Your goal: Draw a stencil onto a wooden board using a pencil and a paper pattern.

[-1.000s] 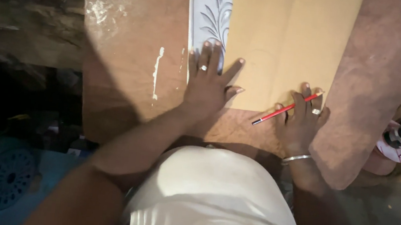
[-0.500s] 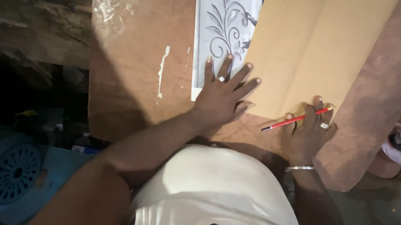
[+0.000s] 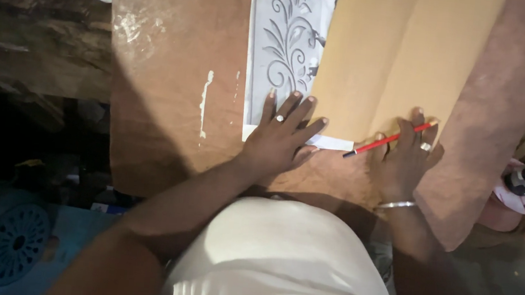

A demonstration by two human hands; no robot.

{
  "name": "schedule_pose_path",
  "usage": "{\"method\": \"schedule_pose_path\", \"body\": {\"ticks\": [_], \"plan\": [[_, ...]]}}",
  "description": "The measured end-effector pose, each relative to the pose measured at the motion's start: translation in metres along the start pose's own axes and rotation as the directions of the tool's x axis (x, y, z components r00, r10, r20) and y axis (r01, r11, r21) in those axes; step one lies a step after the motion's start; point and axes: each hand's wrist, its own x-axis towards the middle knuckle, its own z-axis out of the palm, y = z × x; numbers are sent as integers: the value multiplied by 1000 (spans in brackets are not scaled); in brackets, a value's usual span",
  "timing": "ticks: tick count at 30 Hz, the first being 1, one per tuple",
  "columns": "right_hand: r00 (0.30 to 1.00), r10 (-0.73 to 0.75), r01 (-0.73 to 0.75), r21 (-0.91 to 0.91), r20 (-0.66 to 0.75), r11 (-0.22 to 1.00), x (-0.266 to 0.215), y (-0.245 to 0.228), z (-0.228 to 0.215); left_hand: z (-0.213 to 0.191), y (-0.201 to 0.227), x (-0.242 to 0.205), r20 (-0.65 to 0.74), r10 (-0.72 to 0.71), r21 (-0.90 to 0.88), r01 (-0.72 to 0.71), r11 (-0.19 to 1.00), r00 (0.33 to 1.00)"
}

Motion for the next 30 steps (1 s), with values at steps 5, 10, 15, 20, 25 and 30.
{"method": "schedule_pose_path", "body": {"ticks": [5,10,15,20,25,30], "plan": [[997,-45,47,35,-59,998,13,3,5,-8,5,6,-35,14,83,-11,996,999],[998,-30,29,-25,-47,999,11,2,6,-8,12,18,-51,114,190,-102,976,992],[1000,-11,11,-3,-20,1000,12,-1,4,-38,30,55,142,188,177,-212,961,972],[1000,-9,9,-1,-19,1000,11,3,9,35,7,79,57,204,196,-211,958,977],[1000,-1,1,7,0,1000,11,5,9,33,5,101,-34,196,259,-180,949,980],[1000,4,-5,9,8,1000,10,3,6,27,6,103,-82,155,183,-138,973,985]]}}
